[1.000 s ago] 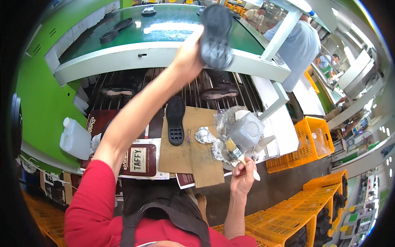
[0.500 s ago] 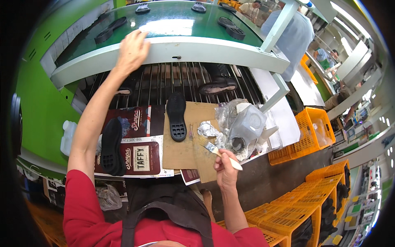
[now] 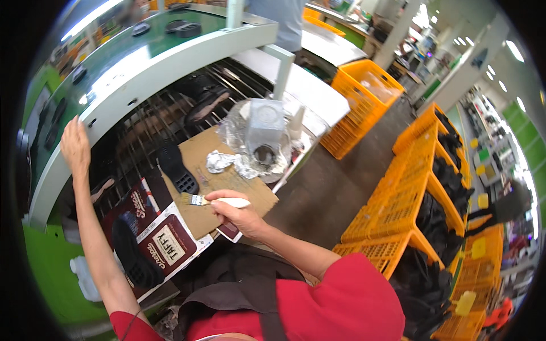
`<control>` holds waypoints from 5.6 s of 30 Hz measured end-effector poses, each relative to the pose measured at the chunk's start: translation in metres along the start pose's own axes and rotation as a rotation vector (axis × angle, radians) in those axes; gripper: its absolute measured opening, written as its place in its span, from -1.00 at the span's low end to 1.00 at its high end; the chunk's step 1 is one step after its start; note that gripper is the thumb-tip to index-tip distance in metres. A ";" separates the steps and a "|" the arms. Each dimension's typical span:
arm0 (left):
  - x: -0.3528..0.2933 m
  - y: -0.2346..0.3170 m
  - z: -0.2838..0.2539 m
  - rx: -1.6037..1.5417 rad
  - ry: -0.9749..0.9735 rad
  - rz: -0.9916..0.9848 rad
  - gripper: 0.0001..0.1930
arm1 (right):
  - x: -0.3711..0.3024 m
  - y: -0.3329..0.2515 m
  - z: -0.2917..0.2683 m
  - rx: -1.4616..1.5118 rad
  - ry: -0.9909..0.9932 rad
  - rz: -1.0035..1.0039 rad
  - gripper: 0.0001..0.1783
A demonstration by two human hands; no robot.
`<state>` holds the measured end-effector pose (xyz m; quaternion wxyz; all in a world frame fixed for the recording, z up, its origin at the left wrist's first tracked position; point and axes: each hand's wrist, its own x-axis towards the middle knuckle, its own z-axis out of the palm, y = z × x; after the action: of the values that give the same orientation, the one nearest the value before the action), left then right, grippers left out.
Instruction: The person applies adhesive onto shoe soles using a brush and places the coated shoe soles onto a conveyor belt.
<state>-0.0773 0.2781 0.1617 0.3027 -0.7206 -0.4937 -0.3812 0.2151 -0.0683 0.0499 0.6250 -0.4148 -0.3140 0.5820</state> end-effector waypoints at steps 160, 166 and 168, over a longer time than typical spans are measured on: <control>0.126 0.095 -0.019 0.765 -1.389 0.031 -0.30 | 0.033 0.002 0.037 -0.115 -0.059 0.080 -0.74; 0.123 0.108 -0.025 0.759 -1.276 0.028 -0.30 | 0.030 0.006 0.034 -0.156 -0.023 0.070 -0.73; 0.122 0.107 -0.025 0.766 -1.252 0.044 -0.30 | 0.030 0.007 0.035 -0.155 -0.023 0.070 -0.73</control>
<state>0.0446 0.2813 0.2719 0.2023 -0.6570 -0.6582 0.3071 0.1850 -0.0336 0.0569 0.5666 -0.4658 -0.3506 0.5823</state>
